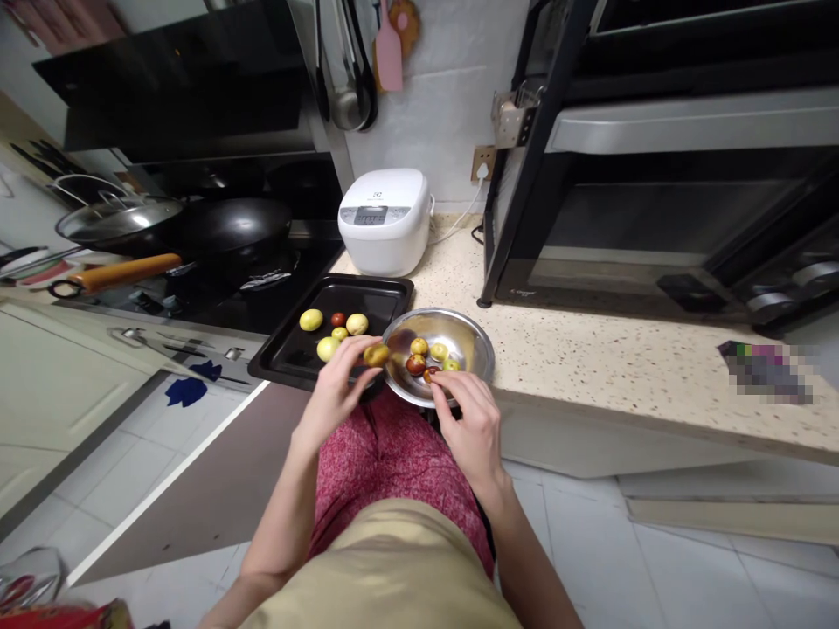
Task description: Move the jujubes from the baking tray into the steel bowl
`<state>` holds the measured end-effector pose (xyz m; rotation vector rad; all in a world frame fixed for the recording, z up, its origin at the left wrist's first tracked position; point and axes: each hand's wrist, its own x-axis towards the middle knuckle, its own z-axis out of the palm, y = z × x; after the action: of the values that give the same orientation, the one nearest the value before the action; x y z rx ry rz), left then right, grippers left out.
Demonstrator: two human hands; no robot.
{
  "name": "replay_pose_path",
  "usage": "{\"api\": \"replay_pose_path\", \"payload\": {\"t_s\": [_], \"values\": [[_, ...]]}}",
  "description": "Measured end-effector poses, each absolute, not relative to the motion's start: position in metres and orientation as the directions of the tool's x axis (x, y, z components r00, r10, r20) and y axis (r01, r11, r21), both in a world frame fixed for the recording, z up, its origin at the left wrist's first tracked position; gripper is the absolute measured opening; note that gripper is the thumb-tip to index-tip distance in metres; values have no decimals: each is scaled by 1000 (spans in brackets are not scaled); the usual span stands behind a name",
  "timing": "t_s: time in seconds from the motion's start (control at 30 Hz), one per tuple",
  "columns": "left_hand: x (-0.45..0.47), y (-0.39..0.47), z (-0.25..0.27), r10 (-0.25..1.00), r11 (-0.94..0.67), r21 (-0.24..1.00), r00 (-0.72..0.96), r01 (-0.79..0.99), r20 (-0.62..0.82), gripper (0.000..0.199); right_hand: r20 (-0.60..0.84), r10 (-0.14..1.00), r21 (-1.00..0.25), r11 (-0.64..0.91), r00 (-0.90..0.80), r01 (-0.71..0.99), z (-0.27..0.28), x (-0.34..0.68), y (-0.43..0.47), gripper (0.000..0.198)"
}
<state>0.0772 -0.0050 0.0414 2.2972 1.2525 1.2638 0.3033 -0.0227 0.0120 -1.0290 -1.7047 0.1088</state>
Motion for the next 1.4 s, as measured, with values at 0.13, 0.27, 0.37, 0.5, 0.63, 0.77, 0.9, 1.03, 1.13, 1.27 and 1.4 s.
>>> {"api": "replay_pose_path", "payload": {"t_s": [0.13, 0.27, 0.37, 0.5, 0.63, 0.77, 0.9, 1.03, 1.13, 1.27, 1.4], "values": [[109, -12, 26, 747, -648, 608, 229, 458, 624, 33, 739, 671, -544, 650, -65, 531, 18, 296, -26, 20], [125, -17, 12, 716, -668, 588, 179, 455, 675, 33, 725, 684, -564, 656, -80, 501, 17, 289, -27, 25], [130, -20, 4, 696, -663, 567, 123, 488, 708, 33, 705, 706, -588, 638, -72, 497, 15, 287, -27, 26], [134, -22, -3, 669, -662, 533, 95, 527, 737, 34, 660, 750, -643, 597, -49, 480, 16, 286, -26, 27], [134, -22, -5, 682, -661, 544, 113, 516, 722, 35, 577, 816, -716, 525, -33, 460, 21, 286, -22, 23], [133, -20, -5, 681, -690, 553, 157, 467, 715, 37, 530, 847, -756, 496, -45, 426, 24, 286, -17, 24], [132, -19, -4, 679, -705, 556, 191, 441, 709, 41, 476, 879, -789, 427, 0, 442, 23, 294, -6, 25], [130, -19, -2, 675, -718, 545, 240, 433, 698, 46, 467, 882, -750, 352, 70, 560, 21, 312, 18, 28], [129, -18, -3, 654, -737, 514, 268, 440, 708, 42, 452, 892, -684, 330, 23, 651, 19, 321, 36, 25], [129, -16, -4, 638, -749, 491, 287, 445, 714, 37, 410, 910, -568, 311, -65, 762, 17, 322, 48, 25], [128, -15, -6, 627, -757, 478, 290, 445, 723, 37, 384, 916, -481, 306, -116, 822, 15, 321, 51, 27]]}}
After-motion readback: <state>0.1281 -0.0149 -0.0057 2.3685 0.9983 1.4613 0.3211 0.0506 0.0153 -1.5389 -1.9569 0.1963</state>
